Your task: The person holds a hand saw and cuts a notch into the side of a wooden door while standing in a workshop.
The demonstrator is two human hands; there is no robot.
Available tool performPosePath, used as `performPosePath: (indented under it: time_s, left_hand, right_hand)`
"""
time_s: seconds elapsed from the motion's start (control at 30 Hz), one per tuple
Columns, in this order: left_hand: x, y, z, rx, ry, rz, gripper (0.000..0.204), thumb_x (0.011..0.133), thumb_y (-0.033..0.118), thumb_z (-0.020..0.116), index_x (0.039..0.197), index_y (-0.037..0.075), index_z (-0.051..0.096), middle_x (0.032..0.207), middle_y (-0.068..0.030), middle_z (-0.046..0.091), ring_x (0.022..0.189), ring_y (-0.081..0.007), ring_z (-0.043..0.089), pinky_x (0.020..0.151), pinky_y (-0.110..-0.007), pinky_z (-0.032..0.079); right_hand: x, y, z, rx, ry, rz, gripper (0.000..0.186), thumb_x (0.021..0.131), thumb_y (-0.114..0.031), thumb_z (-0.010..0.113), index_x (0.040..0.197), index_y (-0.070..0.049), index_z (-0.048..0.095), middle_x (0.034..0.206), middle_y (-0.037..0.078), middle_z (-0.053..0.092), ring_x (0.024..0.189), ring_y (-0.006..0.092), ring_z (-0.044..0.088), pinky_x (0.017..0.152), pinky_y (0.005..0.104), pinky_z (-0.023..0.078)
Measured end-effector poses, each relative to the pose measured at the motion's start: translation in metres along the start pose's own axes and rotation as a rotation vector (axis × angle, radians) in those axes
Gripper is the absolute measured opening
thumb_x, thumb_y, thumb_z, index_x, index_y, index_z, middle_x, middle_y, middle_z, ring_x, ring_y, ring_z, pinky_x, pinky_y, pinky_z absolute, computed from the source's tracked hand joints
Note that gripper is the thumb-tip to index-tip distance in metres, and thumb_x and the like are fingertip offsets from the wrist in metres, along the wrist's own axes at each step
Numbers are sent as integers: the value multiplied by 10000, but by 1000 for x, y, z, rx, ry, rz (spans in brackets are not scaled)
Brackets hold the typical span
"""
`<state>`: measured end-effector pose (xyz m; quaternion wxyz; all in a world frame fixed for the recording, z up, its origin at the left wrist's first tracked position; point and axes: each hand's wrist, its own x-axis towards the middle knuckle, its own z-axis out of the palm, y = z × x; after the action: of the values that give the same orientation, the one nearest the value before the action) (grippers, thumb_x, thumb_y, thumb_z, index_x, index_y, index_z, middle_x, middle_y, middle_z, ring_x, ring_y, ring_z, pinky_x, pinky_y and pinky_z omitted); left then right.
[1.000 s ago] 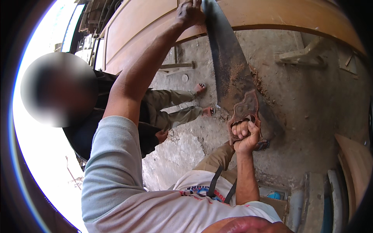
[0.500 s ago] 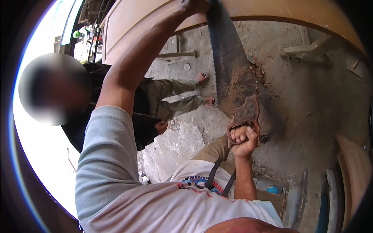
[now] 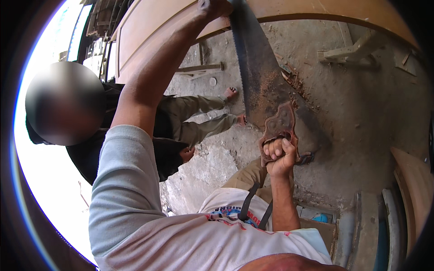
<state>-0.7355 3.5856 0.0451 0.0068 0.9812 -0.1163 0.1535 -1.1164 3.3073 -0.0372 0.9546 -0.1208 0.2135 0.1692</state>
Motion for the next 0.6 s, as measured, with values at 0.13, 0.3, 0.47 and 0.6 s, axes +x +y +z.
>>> performPosePath:
  time_s: [0.13,0.3,0.47,0.6]
  left_hand:
    - [-2,-24,11,-115,103,19,763,644,103,699,1375,61,484,1304,-183,583,1187,-364,577,1002,-387,496]
    - [19,1,1,-57,74,99,765,640,147,730,1359,58,485,1262,-182,608,1154,-365,597,995,-387,501]
    - [-3,2,-7,38,43,37,740,652,138,710,1356,82,486,1266,-192,605,1172,-381,584,998,-411,500]
    - [-1,-22,9,-47,115,159,688,668,91,662,1334,78,493,1258,-200,603,1132,-391,600,966,-424,514]
  right_hand:
    - [53,16,58,101,-18,-34,213,926,-204,481,737,-108,496,619,-37,393,526,94,379,610,317,416]
    - [173,16,95,115,-225,-201,290,927,-184,522,666,-104,427,631,-13,408,545,119,389,637,322,415]
    - [131,32,80,94,-177,-131,242,926,-188,501,711,-110,422,635,-29,386,572,108,390,656,318,417]
    - [31,23,19,67,-108,-33,213,935,-186,478,727,-142,484,630,-45,376,559,94,378,633,309,408]
